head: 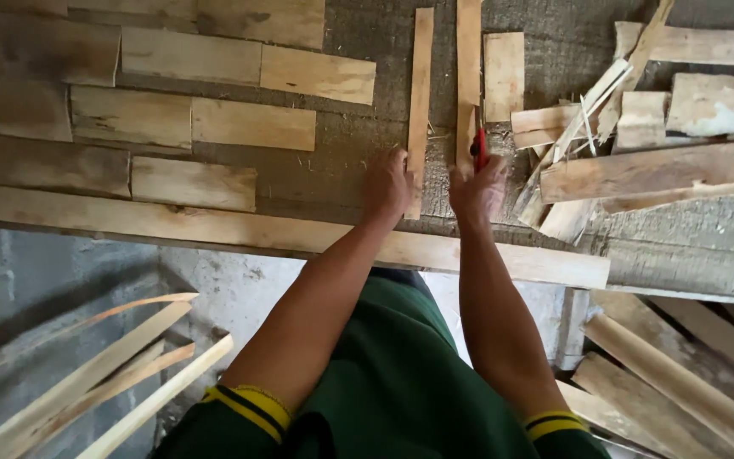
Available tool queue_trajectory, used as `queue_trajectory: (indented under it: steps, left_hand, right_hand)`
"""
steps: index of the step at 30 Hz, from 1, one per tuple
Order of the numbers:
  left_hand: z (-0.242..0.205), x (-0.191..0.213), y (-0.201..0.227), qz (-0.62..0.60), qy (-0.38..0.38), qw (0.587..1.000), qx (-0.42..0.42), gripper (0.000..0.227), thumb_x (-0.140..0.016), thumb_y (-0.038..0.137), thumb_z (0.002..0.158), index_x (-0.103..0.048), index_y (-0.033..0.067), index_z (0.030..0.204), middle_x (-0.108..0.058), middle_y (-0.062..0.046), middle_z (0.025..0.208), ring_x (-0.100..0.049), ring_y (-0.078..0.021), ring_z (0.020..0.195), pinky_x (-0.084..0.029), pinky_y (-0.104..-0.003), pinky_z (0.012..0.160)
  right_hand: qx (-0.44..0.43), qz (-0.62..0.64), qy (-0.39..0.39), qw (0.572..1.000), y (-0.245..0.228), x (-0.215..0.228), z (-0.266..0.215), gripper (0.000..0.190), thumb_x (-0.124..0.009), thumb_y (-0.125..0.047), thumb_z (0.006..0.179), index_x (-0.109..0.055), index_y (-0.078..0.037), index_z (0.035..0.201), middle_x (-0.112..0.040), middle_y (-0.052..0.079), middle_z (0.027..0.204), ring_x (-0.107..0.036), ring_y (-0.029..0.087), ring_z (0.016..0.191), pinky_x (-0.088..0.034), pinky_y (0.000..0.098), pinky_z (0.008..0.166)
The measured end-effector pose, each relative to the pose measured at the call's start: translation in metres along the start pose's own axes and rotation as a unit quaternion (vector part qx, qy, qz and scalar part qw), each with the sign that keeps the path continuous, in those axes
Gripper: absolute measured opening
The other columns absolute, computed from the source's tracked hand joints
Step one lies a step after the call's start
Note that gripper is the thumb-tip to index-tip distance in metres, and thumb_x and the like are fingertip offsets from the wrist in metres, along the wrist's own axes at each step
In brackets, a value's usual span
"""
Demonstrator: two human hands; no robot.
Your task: Cutting and fitting thin wooden strips together to create a cladding surface.
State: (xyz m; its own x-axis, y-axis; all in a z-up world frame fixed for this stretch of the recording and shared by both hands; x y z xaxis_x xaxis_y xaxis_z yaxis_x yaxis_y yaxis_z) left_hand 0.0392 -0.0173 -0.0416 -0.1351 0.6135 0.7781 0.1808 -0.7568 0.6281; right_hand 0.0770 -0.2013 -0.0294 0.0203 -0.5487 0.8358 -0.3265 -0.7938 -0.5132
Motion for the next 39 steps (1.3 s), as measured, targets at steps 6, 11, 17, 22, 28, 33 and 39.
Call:
queue_trajectory:
  steps: [6, 11, 17, 22, 28, 33, 39]
  left_hand:
    - [0.011, 0.003, 0.016, -0.019, 0.119, 0.993, 0.004, 0.051, -0.089, 0.022, 0.073, -0.061, 0.0034, 0.111, -0.064, -0.018, 0.106, -0.061, -0.0391, 0.102, -0.048, -0.052, 0.09]
    - [0.02, 0.004, 0.028, -0.001, 0.088, 0.996, 0.013, 0.054, -0.092, 0.024, 0.067, -0.059, 0.0031, 0.105, -0.063, -0.02, 0.1, -0.06, -0.0407, 0.097, -0.048, -0.054, 0.084]
    - [0.027, -0.009, 0.03, 0.027, 0.085, 0.994, 0.064, 0.043, -0.083, 0.012, 0.074, -0.059, 0.0034, 0.109, -0.064, -0.02, 0.103, -0.062, -0.0377, 0.099, -0.05, -0.054, 0.086]
    - [0.037, 0.007, 0.04, 0.036, 0.006, 0.988, 0.148, 0.047, -0.082, 0.014, 0.07, -0.059, -0.0003, 0.108, -0.063, -0.022, 0.107, -0.062, -0.0371, 0.101, -0.049, -0.052, 0.089]
    - [0.027, 0.018, 0.014, -0.039, 0.102, 0.989, 0.097, 0.04, -0.08, 0.014, 0.073, -0.064, 0.0004, 0.107, -0.062, -0.023, 0.109, -0.06, -0.0386, 0.103, -0.05, -0.049, 0.09]
    - [0.025, 0.036, -0.041, -0.086, -0.042, 0.988, 0.123, 0.006, -0.069, 0.009, 0.086, -0.063, 0.009, 0.088, -0.067, -0.009, 0.082, -0.064, -0.02, 0.068, -0.055, -0.035, 0.06]
    - [0.027, 0.107, -0.075, 0.05, -0.072, 0.995, -0.045, 0.046, -0.079, 0.043, 0.097, -0.064, 0.0063, 0.074, -0.067, -0.014, 0.074, -0.062, -0.0242, 0.063, -0.051, -0.04, 0.057]
  right_hand:
    - [0.145, 0.037, 0.102, 0.984, 0.032, 0.014, 0.011, 0.06, -0.09, -0.027, 0.081, -0.047, -0.007, 0.117, -0.065, 0.013, 0.102, -0.065, 0.026, 0.087, -0.056, 0.0424, 0.078]
    - [0.128, 0.164, 0.122, 0.97, 0.146, 0.018, 0.066, 0.04, -0.075, -0.027, 0.1, -0.045, -0.004, 0.116, -0.065, 0.008, 0.104, -0.061, 0.023, 0.089, -0.052, 0.0373, 0.08]
    - [0.044, 0.009, 0.208, 0.977, 0.155, 0.09, 0.061, 0.057, -0.088, -0.036, 0.095, -0.049, -0.001, 0.118, -0.062, 0.016, 0.108, -0.061, 0.032, 0.093, -0.05, 0.0465, 0.075]
    - [0.083, -0.051, 0.241, 0.966, 0.149, 0.086, 0.055, 0.058, -0.089, -0.031, 0.091, -0.052, 0.002, 0.121, -0.06, 0.021, 0.107, -0.06, 0.038, 0.094, -0.05, 0.0528, 0.075]
    - [0.087, 0.14, 0.184, 0.969, 0.144, 0.03, 0.057, 0.022, -0.071, -0.02, 0.111, -0.059, -0.002, 0.114, -0.066, 0.008, 0.091, -0.065, 0.03, 0.082, -0.055, 0.0474, 0.073]
    - [0.019, 0.421, -0.004, 0.907, 0.066, 0.026, 0.032, 0.017, -0.064, -0.005, 0.102, -0.055, -0.005, 0.117, -0.06, 0.002, 0.083, -0.055, 0.012, 0.061, -0.046, 0.0283, 0.05]
    - [-0.01, 0.459, -0.023, 0.888, 0.039, 0.003, 0.026, 0.02, -0.068, -0.005, 0.098, -0.057, -0.008, 0.115, -0.061, 0.001, 0.078, -0.055, 0.009, 0.055, -0.047, 0.0236, 0.046]
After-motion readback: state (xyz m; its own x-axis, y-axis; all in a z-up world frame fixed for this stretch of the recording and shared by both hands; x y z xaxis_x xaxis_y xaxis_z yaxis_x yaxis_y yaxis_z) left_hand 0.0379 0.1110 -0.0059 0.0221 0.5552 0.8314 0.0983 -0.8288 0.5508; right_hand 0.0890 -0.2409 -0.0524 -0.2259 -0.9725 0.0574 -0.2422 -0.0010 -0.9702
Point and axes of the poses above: each hand's wrist, its own z-axis towards the middle knuckle, its own x-axis out of the back of the hand, y = z × x, the point moved 2 cm from there along z, towards the middle knuckle
